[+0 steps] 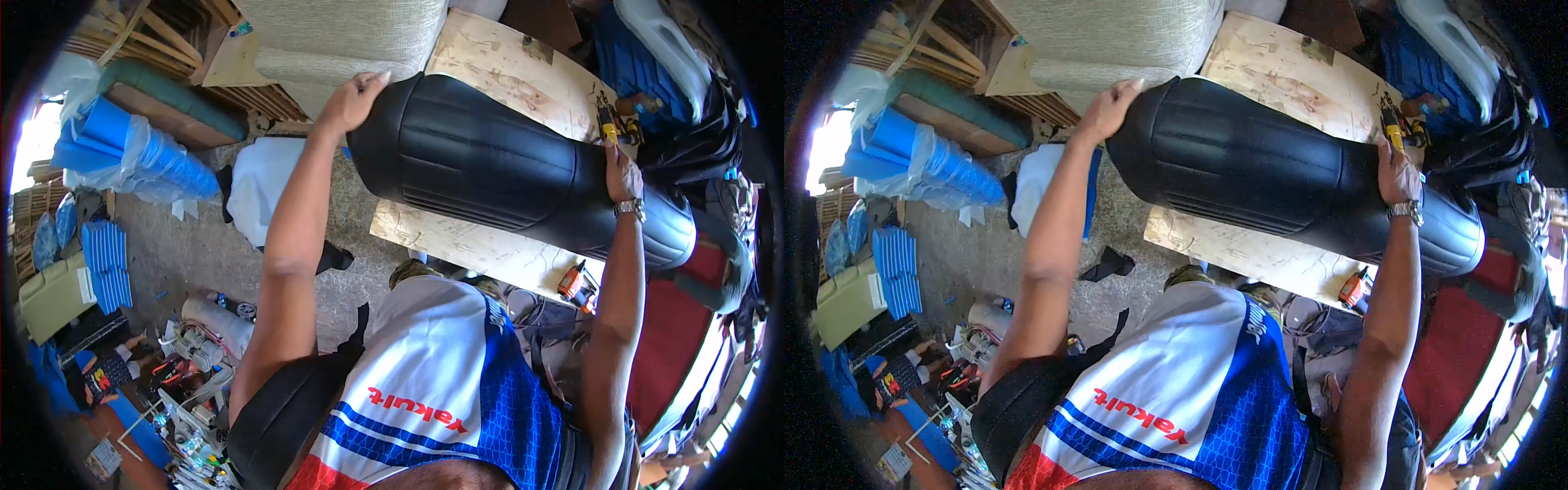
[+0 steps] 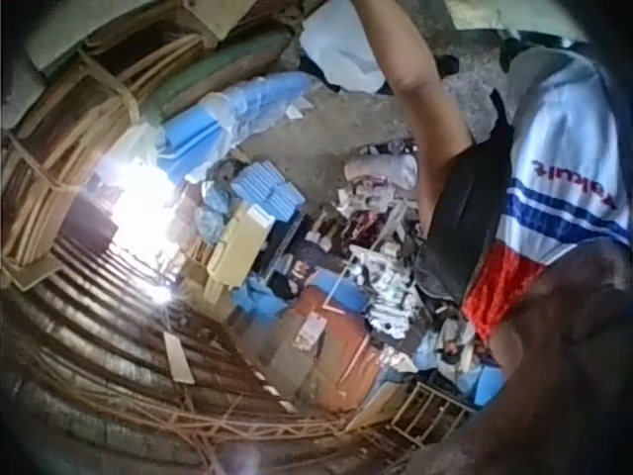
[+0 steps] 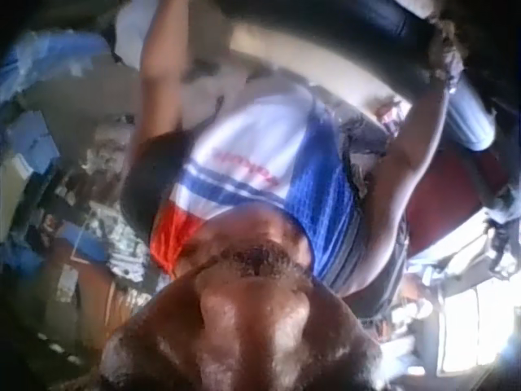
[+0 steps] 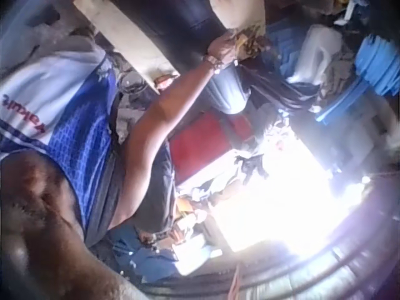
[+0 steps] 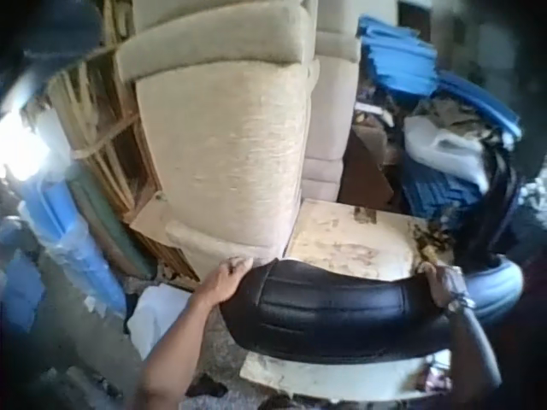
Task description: The person is upholstering a black leather seat cushion. They stretch and smooth the leather cover over the foam, using a staple gun to secure the material to the wooden base. The person repeatedly flips the cushion to work on different sides and uses a marker to draw a line on the leather.
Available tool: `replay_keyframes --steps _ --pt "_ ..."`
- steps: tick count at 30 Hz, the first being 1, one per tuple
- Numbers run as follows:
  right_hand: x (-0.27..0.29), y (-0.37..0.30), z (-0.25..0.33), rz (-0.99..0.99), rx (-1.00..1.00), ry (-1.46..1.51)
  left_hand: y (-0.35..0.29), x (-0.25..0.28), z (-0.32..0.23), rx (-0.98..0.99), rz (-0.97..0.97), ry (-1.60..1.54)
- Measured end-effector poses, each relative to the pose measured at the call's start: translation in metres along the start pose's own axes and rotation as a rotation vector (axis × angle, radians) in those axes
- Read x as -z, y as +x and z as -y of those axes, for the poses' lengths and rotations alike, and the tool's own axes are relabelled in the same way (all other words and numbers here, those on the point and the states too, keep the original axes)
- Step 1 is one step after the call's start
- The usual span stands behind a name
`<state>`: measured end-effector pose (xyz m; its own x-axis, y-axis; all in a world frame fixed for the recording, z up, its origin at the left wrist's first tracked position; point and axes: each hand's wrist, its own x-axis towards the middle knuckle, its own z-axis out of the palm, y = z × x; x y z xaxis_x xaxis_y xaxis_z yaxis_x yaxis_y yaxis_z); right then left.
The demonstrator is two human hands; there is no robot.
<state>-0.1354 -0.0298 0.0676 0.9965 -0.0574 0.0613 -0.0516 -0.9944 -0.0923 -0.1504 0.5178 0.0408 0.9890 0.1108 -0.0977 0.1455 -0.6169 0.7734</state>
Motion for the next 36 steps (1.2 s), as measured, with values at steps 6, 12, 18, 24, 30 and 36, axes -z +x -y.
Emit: replay_keyframes --steps 6,12,18,24,30,36 --pt "0.001 0.022 0.023 0.015 -0.155 0.024 0.017 -0.003 0.030 0.005 -0.031 -0.531" --pt "-0.011 -0.004 0.005 -0.112 -0.076 0.241 0.017 -0.001 0.033 -0.048 -0.108 -0.388" --pt "0.020 -0.032 0.029 0.001 -0.241 0.094 -0.013 -0.004 0.030 0.086 -0.078 -0.539" --pt "0.029 -0.043 0.038 -0.157 -0.226 0.079 -0.004 -0.008 0.042 0.005 -0.049 -0.569" --pt "0.011 -0.083 0.046 -0.384 -0.254 0.045 -0.037 -0.008 0.043 0.027 -0.113 -0.554" --pt "0.020 -0.144 0.032 -0.469 -0.149 0.221 -0.100 -0.009 0.040 -0.161 -0.188 -0.341"
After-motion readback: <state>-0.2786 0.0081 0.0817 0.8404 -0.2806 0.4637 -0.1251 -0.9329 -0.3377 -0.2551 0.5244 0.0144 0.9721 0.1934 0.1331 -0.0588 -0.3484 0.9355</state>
